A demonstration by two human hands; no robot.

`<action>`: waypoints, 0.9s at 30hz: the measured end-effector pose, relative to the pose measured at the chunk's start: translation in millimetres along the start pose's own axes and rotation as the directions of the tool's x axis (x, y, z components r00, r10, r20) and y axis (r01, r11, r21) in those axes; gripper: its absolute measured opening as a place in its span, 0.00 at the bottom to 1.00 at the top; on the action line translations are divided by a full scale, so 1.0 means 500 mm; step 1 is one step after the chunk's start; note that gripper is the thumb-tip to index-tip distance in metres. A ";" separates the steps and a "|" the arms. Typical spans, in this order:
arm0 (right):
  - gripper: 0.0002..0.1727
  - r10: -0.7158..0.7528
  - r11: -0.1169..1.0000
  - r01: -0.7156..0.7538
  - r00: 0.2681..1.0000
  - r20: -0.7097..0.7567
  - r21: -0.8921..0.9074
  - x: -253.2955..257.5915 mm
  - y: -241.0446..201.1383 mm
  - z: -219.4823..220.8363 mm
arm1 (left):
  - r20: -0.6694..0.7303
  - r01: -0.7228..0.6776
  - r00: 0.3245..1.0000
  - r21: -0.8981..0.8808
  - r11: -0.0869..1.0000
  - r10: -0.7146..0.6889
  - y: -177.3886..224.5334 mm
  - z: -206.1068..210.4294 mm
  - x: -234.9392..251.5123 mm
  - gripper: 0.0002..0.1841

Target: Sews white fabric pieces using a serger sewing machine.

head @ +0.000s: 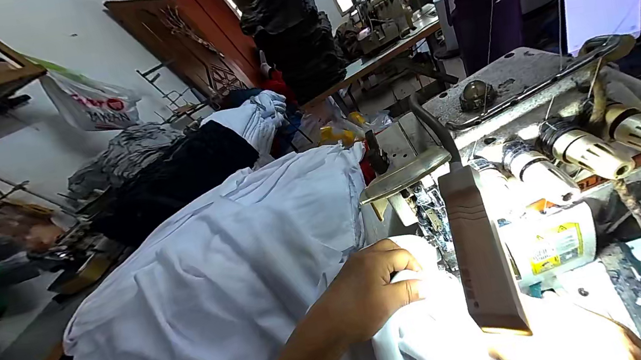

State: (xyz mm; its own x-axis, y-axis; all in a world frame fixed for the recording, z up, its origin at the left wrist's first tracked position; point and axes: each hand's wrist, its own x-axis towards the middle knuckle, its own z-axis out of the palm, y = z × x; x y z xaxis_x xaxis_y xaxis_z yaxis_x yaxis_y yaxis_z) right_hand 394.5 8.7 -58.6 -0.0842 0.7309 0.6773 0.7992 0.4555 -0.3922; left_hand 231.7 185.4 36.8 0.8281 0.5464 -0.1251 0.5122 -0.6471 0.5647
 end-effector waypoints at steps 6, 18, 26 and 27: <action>0.10 -0.013 1.000 0.013 1.000 0.023 0.019 0.004 0.004 -0.007 | 0.036 -0.051 0.997 -0.235 0.971 0.061 -0.033 -0.014 0.006 0.05; 0.12 0.041 0.997 -0.046 0.997 0.071 0.068 -0.009 0.007 -0.001 | 0.059 0.086 0.994 0.158 0.984 -0.096 0.043 -0.010 0.016 0.04; 0.13 -0.008 0.999 0.015 0.990 0.143 -0.052 0.017 -0.006 -0.013 | 0.058 0.080 0.994 0.195 0.977 -0.093 0.048 -0.012 0.021 0.05; 0.13 -0.007 0.995 0.025 0.982 0.188 -0.093 0.020 -0.010 -0.013 | 0.060 0.076 0.994 0.207 0.975 -0.091 0.047 -0.011 0.021 0.04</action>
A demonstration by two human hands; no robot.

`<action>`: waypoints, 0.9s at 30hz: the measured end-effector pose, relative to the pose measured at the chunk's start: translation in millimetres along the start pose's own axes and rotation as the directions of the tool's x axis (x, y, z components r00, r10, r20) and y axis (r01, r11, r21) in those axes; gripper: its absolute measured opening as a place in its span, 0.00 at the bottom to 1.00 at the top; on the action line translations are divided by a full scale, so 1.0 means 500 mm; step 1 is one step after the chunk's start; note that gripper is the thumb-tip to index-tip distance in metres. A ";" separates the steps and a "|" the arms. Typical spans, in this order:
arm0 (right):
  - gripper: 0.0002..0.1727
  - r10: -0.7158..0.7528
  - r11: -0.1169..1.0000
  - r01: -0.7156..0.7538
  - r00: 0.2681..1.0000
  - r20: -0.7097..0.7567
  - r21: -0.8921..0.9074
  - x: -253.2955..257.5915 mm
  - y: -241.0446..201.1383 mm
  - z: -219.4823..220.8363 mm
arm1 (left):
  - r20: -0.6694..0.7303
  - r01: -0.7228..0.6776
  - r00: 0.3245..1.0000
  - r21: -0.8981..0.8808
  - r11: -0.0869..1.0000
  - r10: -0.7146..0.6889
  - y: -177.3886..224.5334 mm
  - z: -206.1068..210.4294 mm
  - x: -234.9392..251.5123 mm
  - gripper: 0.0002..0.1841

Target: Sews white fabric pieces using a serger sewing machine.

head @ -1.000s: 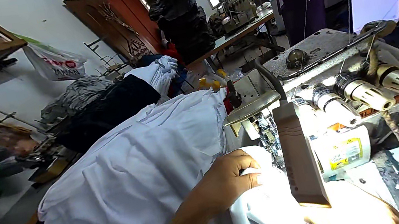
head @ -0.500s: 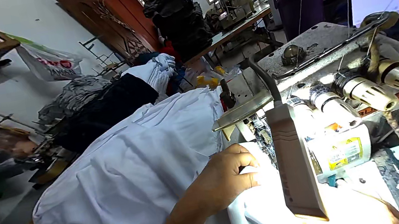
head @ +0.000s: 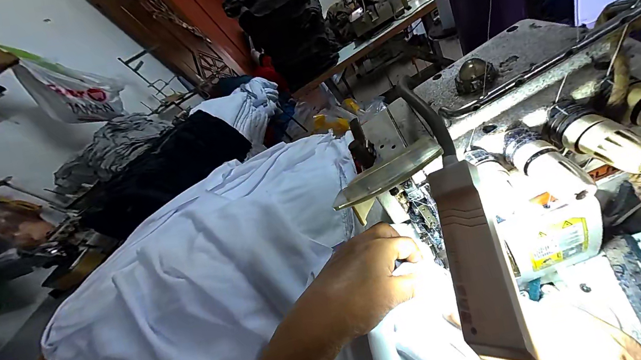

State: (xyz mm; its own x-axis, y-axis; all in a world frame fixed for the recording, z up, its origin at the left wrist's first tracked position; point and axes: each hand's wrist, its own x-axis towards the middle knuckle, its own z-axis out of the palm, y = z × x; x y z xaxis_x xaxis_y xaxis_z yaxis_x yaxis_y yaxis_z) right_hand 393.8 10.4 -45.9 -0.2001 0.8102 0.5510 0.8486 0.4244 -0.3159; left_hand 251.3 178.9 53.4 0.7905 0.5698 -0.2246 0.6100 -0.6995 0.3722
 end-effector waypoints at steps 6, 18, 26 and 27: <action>0.13 -0.012 0.997 0.016 0.998 0.054 -0.075 -0.002 -0.012 0.019 | -0.050 -0.008 0.999 -0.058 0.998 0.005 0.000 0.002 -0.001 0.02; 0.13 0.065 0.994 -0.066 0.998 -0.013 -0.091 0.004 -0.040 0.017 | -0.076 -0.158 0.987 -0.286 0.945 0.143 -0.076 0.003 0.016 0.08; 0.11 0.122 0.984 -0.116 0.992 0.034 -0.137 0.007 -0.054 0.008 | -0.124 0.000 0.992 -0.017 1.000 -0.002 -0.007 0.007 0.007 0.04; 0.11 0.152 0.980 -0.145 0.988 0.038 -0.139 0.008 -0.060 0.002 | -0.117 -0.004 0.993 -0.004 1.000 0.004 -0.003 0.008 0.007 0.05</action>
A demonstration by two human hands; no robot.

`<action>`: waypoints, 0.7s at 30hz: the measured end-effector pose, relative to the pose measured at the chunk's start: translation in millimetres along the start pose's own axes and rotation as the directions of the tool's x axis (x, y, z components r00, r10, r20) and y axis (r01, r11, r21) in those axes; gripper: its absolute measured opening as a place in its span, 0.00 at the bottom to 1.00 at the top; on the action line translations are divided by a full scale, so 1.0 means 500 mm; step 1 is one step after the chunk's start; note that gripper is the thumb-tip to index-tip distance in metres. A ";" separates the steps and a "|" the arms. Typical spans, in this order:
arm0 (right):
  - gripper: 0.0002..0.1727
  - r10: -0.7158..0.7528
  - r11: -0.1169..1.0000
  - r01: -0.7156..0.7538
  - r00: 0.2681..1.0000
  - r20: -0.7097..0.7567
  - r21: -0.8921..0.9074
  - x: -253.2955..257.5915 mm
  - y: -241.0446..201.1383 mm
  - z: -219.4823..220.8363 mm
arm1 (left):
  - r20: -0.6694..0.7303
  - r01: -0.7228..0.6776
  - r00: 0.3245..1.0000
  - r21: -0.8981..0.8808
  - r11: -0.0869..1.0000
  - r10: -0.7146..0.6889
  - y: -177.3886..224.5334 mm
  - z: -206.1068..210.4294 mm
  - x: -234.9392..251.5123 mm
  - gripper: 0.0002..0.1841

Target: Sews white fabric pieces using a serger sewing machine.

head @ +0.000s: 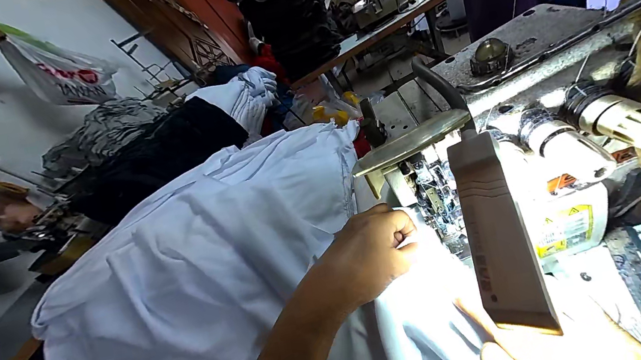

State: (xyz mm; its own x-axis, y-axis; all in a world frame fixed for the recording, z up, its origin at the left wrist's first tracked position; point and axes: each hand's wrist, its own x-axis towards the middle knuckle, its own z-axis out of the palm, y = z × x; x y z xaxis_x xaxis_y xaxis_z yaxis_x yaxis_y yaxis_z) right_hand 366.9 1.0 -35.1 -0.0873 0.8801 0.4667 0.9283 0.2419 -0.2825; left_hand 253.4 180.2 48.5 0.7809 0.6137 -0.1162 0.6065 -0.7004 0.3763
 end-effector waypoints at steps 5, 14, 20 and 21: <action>0.14 0.110 0.994 -0.110 0.994 -0.008 -0.002 -0.011 -0.011 -0.031 | -0.002 -0.052 0.999 0.064 0.997 0.053 0.006 0.022 0.001 0.07; 0.12 0.143 0.977 -0.140 0.990 0.004 -0.161 0.038 0.009 -0.014 | -0.280 0.129 0.947 -0.128 0.983 -0.161 0.023 0.051 0.024 0.06; 0.11 0.122 0.986 -0.141 0.975 -0.186 -0.093 0.029 0.005 0.002 | -0.461 -0.138 0.880 -0.016 0.990 0.115 -0.066 0.105 0.053 0.08; 0.11 0.095 0.992 -0.108 0.981 -0.171 -0.071 0.024 0.007 -0.001 | -0.408 -0.013 0.913 -0.038 0.999 -0.003 -0.024 0.085 0.037 0.06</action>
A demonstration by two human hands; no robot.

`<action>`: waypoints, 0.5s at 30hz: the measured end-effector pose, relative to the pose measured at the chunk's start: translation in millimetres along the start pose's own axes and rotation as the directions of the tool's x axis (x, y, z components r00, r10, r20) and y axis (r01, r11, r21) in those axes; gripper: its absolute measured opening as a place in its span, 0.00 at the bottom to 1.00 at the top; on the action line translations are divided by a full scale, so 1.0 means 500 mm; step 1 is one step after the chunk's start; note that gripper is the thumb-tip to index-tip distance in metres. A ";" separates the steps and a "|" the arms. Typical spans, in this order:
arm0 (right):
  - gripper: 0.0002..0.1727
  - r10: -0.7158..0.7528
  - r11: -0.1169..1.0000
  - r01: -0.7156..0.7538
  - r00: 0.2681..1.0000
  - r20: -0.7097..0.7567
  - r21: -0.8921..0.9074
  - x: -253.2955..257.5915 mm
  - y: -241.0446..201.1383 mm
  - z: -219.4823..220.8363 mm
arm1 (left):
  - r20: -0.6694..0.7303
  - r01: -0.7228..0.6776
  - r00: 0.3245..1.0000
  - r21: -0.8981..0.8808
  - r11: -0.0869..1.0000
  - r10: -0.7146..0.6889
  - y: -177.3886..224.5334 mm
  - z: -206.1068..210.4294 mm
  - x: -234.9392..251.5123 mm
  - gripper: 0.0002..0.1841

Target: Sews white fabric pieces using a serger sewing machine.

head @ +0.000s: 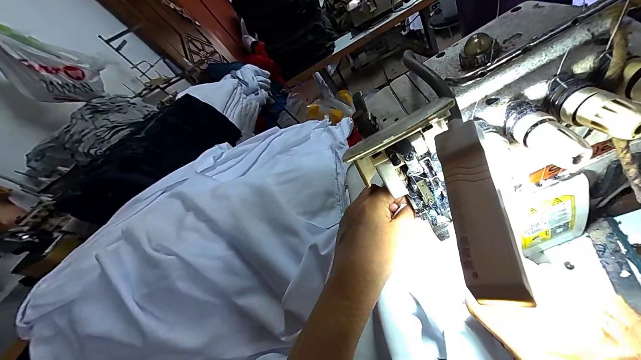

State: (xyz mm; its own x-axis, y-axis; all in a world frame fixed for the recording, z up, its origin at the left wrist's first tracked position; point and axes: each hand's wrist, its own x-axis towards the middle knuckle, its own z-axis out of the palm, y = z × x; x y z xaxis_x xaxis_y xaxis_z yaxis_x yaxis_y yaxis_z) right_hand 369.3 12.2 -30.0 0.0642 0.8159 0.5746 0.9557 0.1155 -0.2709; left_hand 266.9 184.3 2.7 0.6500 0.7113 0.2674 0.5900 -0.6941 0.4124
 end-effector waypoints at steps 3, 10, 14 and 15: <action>0.10 -0.077 0.996 0.080 0.996 -0.047 0.048 -0.010 0.016 0.011 | -0.176 -0.095 0.977 0.132 0.987 0.117 0.024 -0.002 -0.053 0.11; 0.11 -0.131 0.978 0.146 0.985 -0.109 0.147 -0.020 0.023 0.029 | -0.351 -0.029 0.932 0.178 0.984 0.091 0.041 0.077 -0.184 0.19; 0.12 -0.119 0.984 0.129 0.989 -0.086 0.125 -0.015 0.019 0.008 | -0.372 -0.046 0.921 0.192 0.980 0.116 0.016 0.077 -0.163 0.17; 0.11 -0.112 0.985 0.120 0.991 -0.066 0.124 -0.014 0.022 -0.002 | -0.365 -0.063 0.922 0.190 0.980 0.130 0.009 0.075 -0.159 0.17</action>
State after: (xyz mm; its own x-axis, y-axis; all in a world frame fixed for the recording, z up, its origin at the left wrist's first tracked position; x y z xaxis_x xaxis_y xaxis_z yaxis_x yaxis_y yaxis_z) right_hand 379.6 7.2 -36.2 -0.0247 0.7583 0.6514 0.9134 0.2820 -0.2936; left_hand 235.7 120.6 -49.4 0.5009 0.6056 0.6183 0.6280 -0.7459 0.2218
